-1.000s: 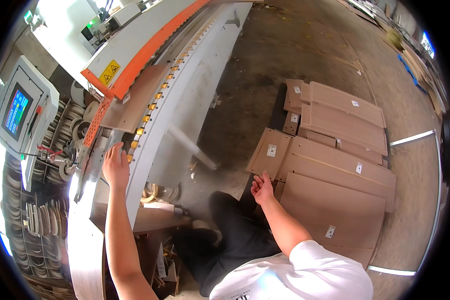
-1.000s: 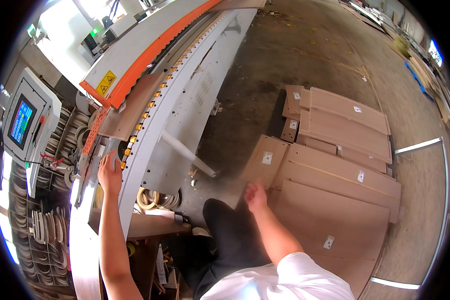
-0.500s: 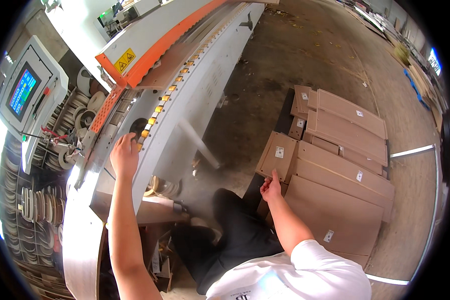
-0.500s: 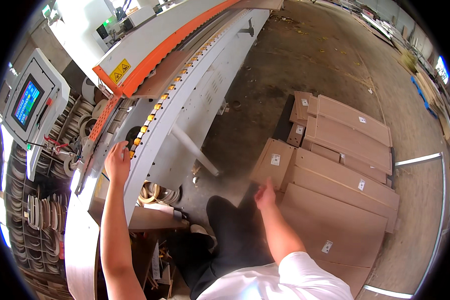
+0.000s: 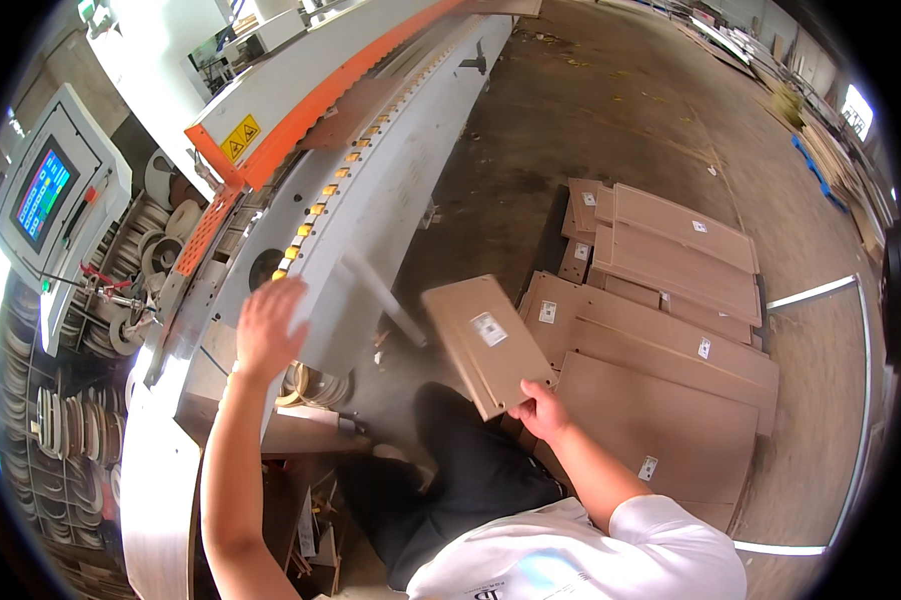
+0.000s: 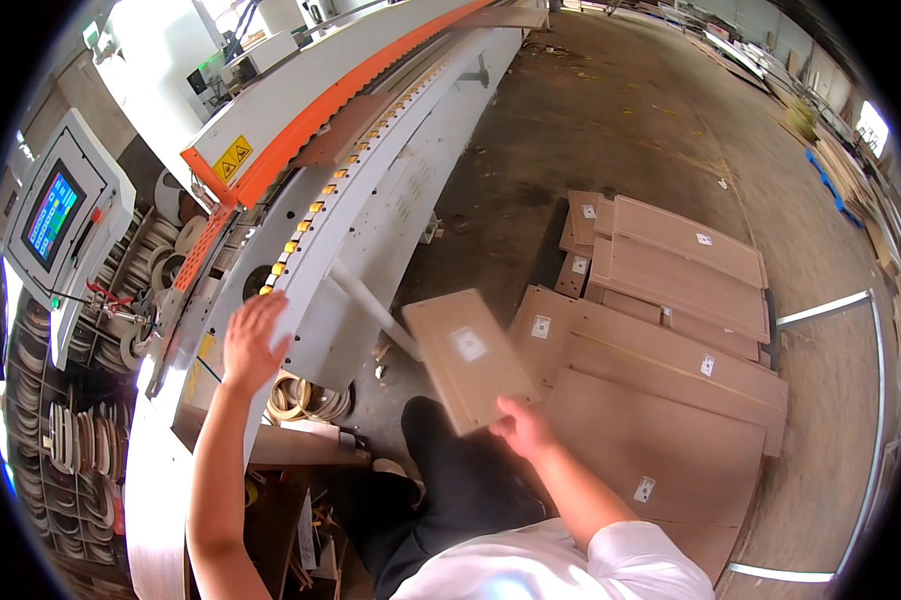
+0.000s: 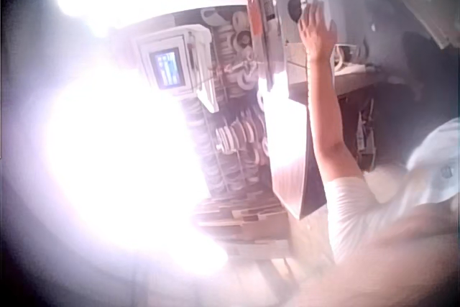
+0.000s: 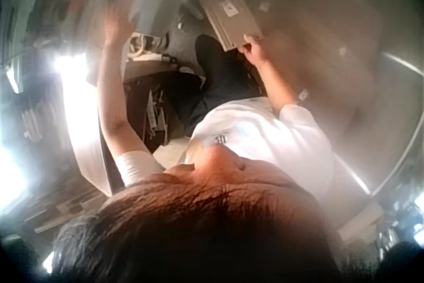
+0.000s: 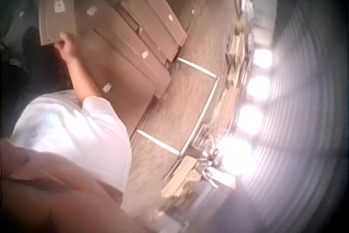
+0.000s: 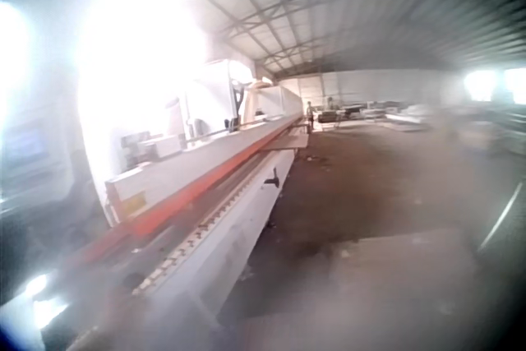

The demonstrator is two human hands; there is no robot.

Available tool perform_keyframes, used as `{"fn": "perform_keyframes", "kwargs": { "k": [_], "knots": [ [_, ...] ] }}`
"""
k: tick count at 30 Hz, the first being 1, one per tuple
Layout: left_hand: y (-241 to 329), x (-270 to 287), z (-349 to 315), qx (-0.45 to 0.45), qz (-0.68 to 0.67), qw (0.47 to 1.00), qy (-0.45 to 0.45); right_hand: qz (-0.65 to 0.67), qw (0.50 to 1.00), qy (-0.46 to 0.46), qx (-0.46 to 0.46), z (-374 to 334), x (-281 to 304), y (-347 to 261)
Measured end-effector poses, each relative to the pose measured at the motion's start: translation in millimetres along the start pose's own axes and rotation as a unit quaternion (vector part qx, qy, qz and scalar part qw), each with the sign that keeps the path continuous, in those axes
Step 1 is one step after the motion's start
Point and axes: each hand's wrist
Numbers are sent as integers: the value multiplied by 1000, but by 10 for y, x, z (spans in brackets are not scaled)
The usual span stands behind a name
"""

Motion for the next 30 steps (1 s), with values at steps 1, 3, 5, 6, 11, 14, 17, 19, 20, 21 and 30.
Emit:
{"fn": "perform_keyframes", "kwargs": {
  "k": [1, 3, 5, 6, 11, 14, 17, 19, 20, 21, 30],
  "knots": [
    [157, 15, -46, -47, -9, 999, -13, 22, 998, -49, -28, -79, -16, -26],
    [469, 65, -110, -132, -21, 991, -23, 76, 964, -246, -64, -88, 25, -59],
    [729, 168, -205, -195, -20, 980, -20, 75, 954, -277, -91, -131, -73, -57],
    [791, 206, -245, -205, -31, 978, 0, 70, 949, -294, -93, -140, -203, -91],
    [866, 507, -365, -239, -71, 967, 54, 59, 923, -363, -109, -173, -688, -133],
    [756, 699, -422, -235, -59, 968, 70, 81, 926, -355, -103, -159, -886, -18],
    [582, 816, -523, -197, -28, 975, 96, 119, 930, -325, -121, -48, -906, 163],
    [389, 866, -653, -119, 5, 986, 114, -99, 928, -344, -101, 41, -870, 211],
    [281, 858, -707, -82, 17, 989, 125, -208, 912, -344, -85, 70, -879, 220],
    [177, 897, -746, -49, 34, 990, 131, -352, 887, -298, -38, -41, -1073, 158],
    [-1002, 607, -1387, 333, 45, 939, 73, -646, 709, -231, 162, -134, -743, 636]
  ]
}}
Point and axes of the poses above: each hand's wrist, its own z-axis towards the middle knuckle, its own x-axis out of the back of the hand, y = z × x, and after that the axes turned 5 degrees about -z, right-handed
